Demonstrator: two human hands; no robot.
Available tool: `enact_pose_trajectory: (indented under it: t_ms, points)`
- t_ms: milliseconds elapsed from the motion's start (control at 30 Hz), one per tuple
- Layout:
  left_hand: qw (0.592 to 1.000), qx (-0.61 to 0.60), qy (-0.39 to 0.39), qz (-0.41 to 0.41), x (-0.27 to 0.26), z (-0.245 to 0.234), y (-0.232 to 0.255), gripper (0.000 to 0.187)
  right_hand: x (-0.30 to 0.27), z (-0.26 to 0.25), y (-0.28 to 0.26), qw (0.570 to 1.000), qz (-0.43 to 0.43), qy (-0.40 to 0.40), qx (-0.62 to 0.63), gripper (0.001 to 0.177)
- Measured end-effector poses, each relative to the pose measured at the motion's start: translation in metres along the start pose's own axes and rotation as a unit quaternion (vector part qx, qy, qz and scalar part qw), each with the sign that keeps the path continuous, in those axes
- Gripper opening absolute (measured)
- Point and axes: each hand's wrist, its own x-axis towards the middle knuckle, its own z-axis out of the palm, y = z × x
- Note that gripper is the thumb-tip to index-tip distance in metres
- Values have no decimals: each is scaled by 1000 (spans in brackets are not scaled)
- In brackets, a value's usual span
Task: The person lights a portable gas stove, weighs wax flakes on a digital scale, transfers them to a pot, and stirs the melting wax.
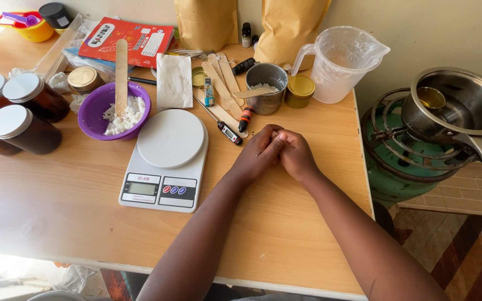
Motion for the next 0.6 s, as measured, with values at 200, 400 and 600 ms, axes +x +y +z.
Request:
enact_pose_trajectory:
  t_ms: [200, 400, 600]
  points:
    - [1000, 7, -3, -2, -1, 1, 1, 43, -2, 4, -9, 1000, 1, -1, 6, 42]
    - [1000, 9, -9, 1, 1, 2, -5, 41, -5, 2, -14, 1000, 12, -7, 15, 44]
    - [1000, 7, -1, 1, 3, 3, -6, 40, -2, 2, -9, 1000, 17, -5, 24, 43]
